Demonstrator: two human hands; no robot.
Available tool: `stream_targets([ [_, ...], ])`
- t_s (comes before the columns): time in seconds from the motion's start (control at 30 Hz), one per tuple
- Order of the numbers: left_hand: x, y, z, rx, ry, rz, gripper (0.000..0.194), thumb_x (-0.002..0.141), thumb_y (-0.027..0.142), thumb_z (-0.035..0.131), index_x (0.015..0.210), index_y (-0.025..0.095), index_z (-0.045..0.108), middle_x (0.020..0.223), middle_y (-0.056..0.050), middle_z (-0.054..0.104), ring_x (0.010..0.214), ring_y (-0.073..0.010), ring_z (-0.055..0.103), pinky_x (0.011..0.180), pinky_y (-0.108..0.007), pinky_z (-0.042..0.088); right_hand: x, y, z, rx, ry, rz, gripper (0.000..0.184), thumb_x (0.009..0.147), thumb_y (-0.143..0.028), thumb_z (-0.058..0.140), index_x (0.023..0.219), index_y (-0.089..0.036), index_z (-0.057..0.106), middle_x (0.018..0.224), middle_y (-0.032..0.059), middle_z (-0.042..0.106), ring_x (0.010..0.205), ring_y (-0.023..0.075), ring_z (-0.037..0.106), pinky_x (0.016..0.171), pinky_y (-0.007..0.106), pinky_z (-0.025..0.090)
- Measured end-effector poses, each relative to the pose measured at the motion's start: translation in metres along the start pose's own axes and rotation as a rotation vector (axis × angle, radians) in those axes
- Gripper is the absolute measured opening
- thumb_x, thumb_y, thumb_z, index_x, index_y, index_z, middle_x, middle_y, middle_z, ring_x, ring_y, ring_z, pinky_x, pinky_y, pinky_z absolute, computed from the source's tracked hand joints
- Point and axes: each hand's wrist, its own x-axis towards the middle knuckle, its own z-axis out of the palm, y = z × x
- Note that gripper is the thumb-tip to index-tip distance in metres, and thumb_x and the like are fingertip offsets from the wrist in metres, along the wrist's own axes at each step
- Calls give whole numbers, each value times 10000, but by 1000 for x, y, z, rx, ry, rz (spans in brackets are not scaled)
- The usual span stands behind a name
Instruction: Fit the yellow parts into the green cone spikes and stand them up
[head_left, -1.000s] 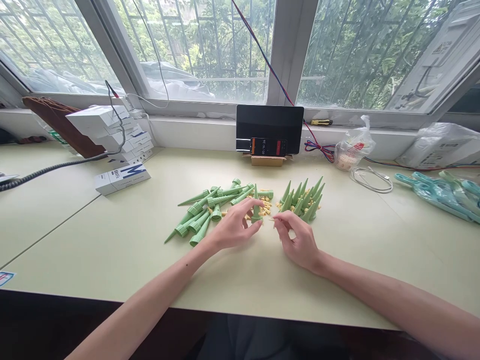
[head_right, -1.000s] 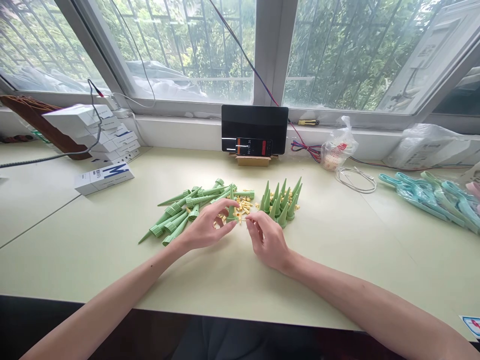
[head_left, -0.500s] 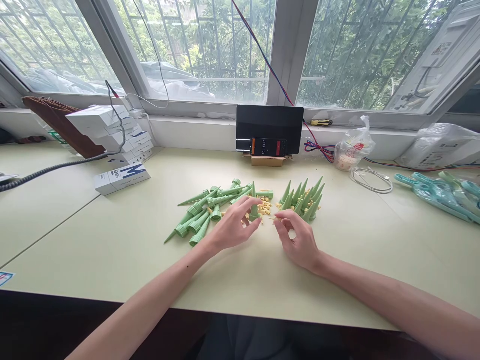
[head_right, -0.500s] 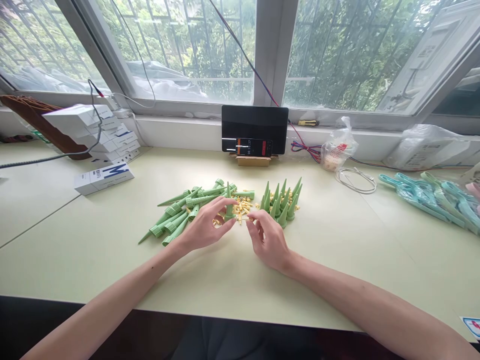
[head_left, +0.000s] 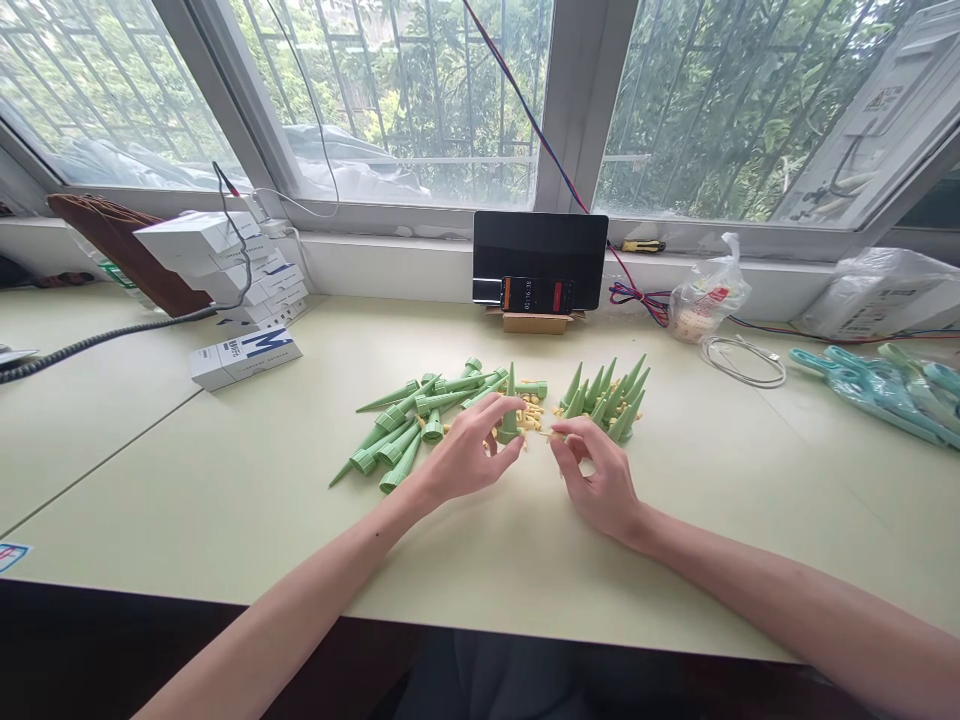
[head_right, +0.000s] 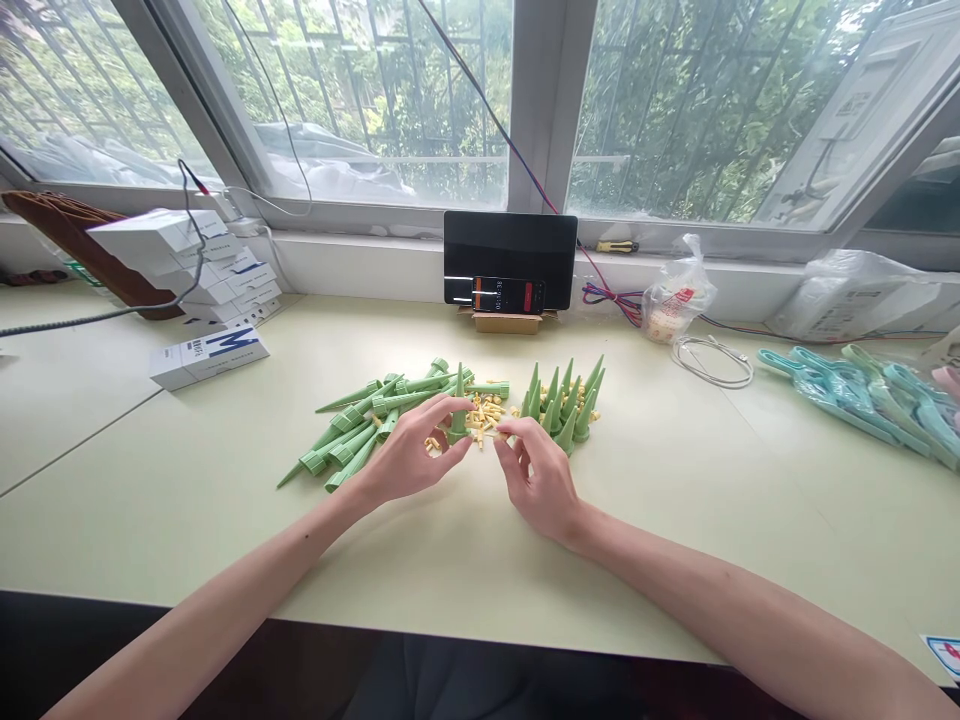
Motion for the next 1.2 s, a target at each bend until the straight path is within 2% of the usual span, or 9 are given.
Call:
stream_targets([
  [0.27,-2,2,-2,60,-30,8,310,874,205,574,1182,227,543,1010,-32,586,568,-63,510,513,-214,472,1,1,0,-26,7,40,105,987,-243,492,1049,-217,574,869,27,627,570,108,546,559,263,493],
  [1.2,-5,2,1,140,-81,66,273,912,259,536,1182,222,545,950,-26,577,571,-82,446,548,-243,432,2,0,-1,-29,-59,11,91,973,-217,530,1039,-221,592,891,24,634,571,102,530,519,239,474],
])
